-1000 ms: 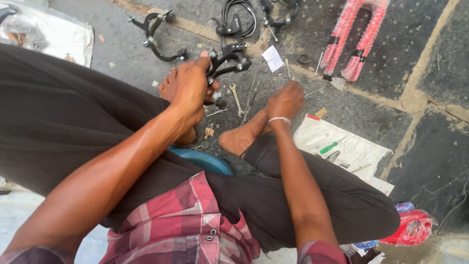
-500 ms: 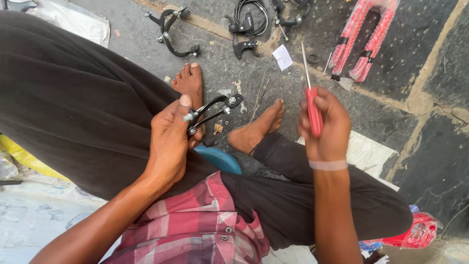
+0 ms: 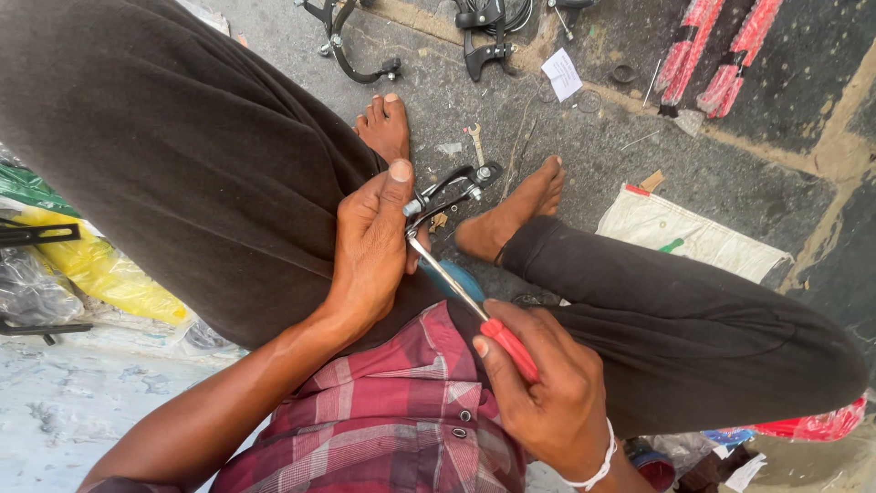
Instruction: The person sits on the ground and assembles bicycle brake calipers. They unpack parts from plastic bags, insert bolts, and use a screwdriver and wrench to tighten the components. The person handles multiple calipers and tools, working on the parts one by one.
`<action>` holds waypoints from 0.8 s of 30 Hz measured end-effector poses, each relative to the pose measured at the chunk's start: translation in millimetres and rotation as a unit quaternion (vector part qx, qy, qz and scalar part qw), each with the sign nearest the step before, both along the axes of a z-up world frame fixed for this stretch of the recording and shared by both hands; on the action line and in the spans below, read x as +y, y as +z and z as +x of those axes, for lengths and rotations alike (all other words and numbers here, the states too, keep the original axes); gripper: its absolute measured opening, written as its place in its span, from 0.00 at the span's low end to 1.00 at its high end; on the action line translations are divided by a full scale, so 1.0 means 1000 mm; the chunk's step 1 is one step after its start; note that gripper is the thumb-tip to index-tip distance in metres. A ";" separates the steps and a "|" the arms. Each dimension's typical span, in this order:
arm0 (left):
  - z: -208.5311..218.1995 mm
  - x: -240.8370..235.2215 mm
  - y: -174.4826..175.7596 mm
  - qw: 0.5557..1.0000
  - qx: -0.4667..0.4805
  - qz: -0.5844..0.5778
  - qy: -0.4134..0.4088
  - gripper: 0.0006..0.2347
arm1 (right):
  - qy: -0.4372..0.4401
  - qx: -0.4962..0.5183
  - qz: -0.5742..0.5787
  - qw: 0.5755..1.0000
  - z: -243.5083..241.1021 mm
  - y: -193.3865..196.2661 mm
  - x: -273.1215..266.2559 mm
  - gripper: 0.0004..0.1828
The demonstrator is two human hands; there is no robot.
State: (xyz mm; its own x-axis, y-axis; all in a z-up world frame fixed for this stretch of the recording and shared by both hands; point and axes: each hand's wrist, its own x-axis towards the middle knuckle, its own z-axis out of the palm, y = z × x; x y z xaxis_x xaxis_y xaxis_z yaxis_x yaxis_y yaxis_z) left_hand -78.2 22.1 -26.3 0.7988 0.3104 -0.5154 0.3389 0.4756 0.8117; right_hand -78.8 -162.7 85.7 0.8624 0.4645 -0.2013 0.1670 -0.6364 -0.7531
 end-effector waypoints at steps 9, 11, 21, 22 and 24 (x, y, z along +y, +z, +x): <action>-0.001 0.004 0.000 0.998 -0.011 -0.061 0.030 0.20 | -0.018 -0.043 -0.005 0.999 -0.006 0.001 0.003 0.16; -0.002 0.004 0.000 0.997 -0.014 -0.063 0.029 0.20 | -0.016 -0.050 -0.001 0.999 -0.008 0.001 0.003 0.15; 0.000 0.004 0.004 0.999 0.001 -0.034 0.023 0.19 | 0.107 -0.183 -0.071 0.975 0.005 0.006 0.006 0.14; 0.000 0.003 0.004 0.999 0.007 -0.037 0.027 0.19 | 0.123 -0.204 -0.082 0.968 0.007 0.008 0.005 0.14; 0.002 0.001 0.005 0.998 0.014 -0.044 0.038 0.19 | 0.153 -0.246 -0.105 0.951 0.010 0.011 0.005 0.14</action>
State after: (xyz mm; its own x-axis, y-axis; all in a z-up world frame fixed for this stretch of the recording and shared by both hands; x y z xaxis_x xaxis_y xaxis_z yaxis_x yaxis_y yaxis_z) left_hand -76.7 22.8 -21.3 0.7591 0.3231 -0.5651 0.3210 0.5694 0.7568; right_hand -68.4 -158.0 96.3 0.7063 0.7038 0.0758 0.6686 -0.6281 -0.3982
